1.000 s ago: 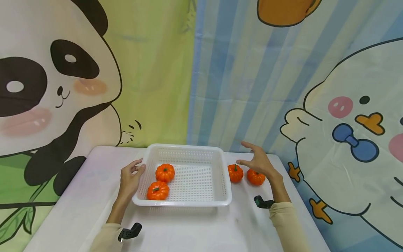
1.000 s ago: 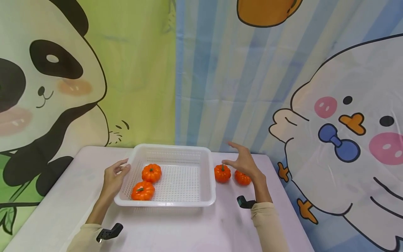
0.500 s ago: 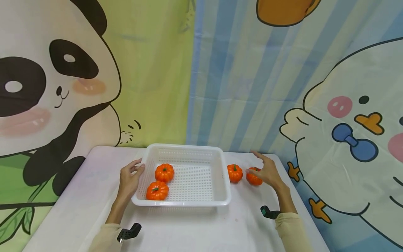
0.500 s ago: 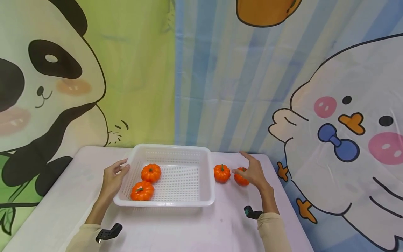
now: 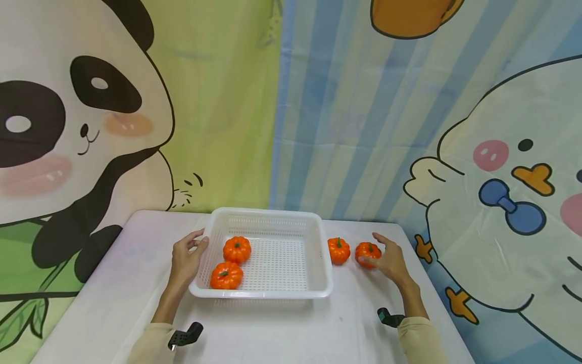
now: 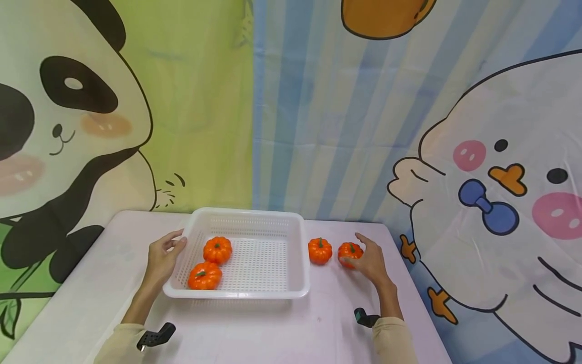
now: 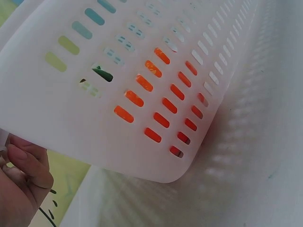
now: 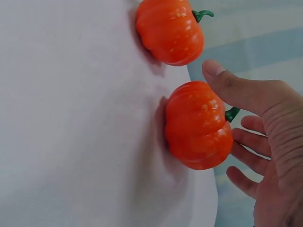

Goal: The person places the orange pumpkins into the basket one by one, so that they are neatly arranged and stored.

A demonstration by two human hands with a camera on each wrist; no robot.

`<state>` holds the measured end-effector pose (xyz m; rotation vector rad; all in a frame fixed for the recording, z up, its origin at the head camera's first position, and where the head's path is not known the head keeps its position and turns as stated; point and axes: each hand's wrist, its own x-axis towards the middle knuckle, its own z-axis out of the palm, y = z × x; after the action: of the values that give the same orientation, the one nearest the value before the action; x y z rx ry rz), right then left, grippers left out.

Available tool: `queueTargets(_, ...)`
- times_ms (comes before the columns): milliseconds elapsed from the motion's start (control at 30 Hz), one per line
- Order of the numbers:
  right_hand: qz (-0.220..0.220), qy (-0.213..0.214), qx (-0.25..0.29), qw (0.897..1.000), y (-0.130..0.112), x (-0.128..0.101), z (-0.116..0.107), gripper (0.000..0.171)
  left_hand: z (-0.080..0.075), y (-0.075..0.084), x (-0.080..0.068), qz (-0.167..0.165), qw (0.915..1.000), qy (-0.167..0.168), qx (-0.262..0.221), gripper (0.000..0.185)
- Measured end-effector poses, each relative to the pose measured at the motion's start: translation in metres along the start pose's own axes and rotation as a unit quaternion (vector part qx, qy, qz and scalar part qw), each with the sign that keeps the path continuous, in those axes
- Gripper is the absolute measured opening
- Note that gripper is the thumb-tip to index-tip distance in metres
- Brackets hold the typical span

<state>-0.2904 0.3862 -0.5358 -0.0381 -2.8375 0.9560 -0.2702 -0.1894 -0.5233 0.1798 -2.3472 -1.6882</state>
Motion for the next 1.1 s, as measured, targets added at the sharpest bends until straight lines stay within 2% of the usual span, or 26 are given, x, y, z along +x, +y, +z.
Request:
queueTargets(333, 0.005, 0.003, 0.019, 1.000, 0.010, -0.009, 0.011, 0.095, 0.000, 0.000, -0.003, -0.009, 1.0000, -0.004, 0.000, 0.045)
queueTargets(567, 0.005, 0.030, 0.022, 0.999, 0.016, -0.012, 0.019, 0.091, -0.001, 0.000, -0.002, 0.000, 1.0000, 0.001, 0.002, 0.045)
queueTargets(1100, 0.006, 0.037, 0.040, 0.999, 0.021, -0.015, 0.019, 0.082, 0.001, 0.001, -0.001, 0.002, 1.0000, 0.005, -0.003, 0.044)
